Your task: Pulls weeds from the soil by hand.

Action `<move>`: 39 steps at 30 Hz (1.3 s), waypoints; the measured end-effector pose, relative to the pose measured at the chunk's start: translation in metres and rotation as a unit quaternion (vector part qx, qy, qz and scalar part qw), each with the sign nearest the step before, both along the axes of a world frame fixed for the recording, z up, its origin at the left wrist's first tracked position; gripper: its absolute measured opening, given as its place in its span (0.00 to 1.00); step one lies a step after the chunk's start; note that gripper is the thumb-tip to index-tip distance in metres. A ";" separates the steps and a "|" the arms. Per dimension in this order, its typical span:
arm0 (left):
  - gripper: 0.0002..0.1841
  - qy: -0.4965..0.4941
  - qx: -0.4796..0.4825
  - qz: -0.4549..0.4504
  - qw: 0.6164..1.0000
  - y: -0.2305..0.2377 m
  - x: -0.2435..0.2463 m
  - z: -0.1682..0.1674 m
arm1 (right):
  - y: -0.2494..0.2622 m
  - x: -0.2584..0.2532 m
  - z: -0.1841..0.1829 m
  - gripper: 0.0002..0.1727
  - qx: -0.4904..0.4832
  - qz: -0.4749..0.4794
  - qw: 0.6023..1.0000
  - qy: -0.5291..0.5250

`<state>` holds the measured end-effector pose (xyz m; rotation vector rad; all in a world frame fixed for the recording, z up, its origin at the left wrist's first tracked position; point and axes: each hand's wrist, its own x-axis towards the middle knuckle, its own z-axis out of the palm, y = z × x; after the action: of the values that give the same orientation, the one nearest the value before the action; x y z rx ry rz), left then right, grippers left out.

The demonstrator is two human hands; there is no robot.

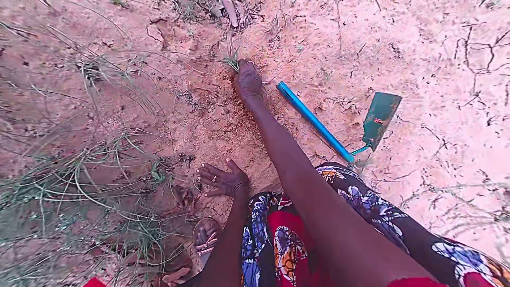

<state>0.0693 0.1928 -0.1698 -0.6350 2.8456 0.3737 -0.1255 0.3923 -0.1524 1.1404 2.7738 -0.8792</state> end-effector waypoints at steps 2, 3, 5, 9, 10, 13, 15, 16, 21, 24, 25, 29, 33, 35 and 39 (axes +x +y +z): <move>0.43 0.003 -0.002 -0.001 1.000 0.000 0.000 0.000 | -0.007 0.011 0.001 0.18 -0.042 0.011 0.999 0.026; 0.43 0.005 -0.001 0.001 1.000 0.000 -0.001 0.000 | -0.012 0.018 0.001 0.18 -0.061 0.007 0.997 0.045; 0.43 0.007 -0.002 0.003 1.000 0.001 -0.001 -0.001 | -0.020 0.030 0.001 0.16 -0.074 -0.004 0.993 0.093; 0.43 0.001 -0.010 0.001 1.000 0.000 0.000 0.001 | -0.021 0.034 0.015 0.19 -0.138 -0.029 0.982 0.127; 0.43 0.002 -0.009 0.000 1.000 0.001 -0.001 0.000 | -0.014 0.035 0.023 0.19 -0.159 -0.053 0.973 0.160; 0.43 0.005 -0.013 -0.001 1.000 0.000 0.000 -0.001 | 0.020 0.052 0.061 0.22 -0.154 -0.143 0.950 0.233; 0.43 0.009 -0.016 -0.001 1.000 0.000 0.000 -0.003 | 0.056 0.076 0.089 0.22 -0.073 -0.200 0.952 0.219; 0.43 0.007 -0.016 -0.001 1.000 0.000 0.000 -0.003 | 0.074 0.090 0.097 0.20 -0.027 -0.231 0.953 0.192; 0.43 0.008 -0.022 0.002 1.000 0.001 -0.001 -0.004 | 0.145 0.140 0.078 0.27 0.043 -0.268 0.960 -0.066; 0.43 0.001 -0.026 0.003 1.000 0.001 -0.001 -0.002 | 0.150 0.144 0.065 0.34 0.034 -0.224 0.960 -0.165; 0.43 0.003 -0.025 0.005 1.000 0.001 -0.001 -0.003 | 0.149 0.142 0.066 0.32 0.039 -0.211 0.959 -0.183; 0.43 -0.003 -0.026 0.003 1.000 0.001 0.000 -0.004 | 0.145 0.141 0.070 0.23 0.045 -0.197 0.958 -0.204; 0.43 -0.012 -0.022 0.003 1.000 0.000 -0.001 -0.002 | 0.145 0.140 0.072 0.22 0.009 -0.178 0.962 -0.207; 0.43 -0.024 -0.023 0.009 0.999 0.002 -0.003 0.000 | 0.144 0.139 0.074 0.22 0.007 -0.168 0.962 -0.214; 0.43 -0.021 -0.028 0.009 0.999 0.003 -0.002 0.001 | 0.139 0.141 0.070 0.21 0.006 -0.190 0.961 -0.199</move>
<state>0.0669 0.1959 -0.1686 -0.6710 2.8204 0.2813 0.0160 0.5313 -0.0824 1.6736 2.2797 -0.5632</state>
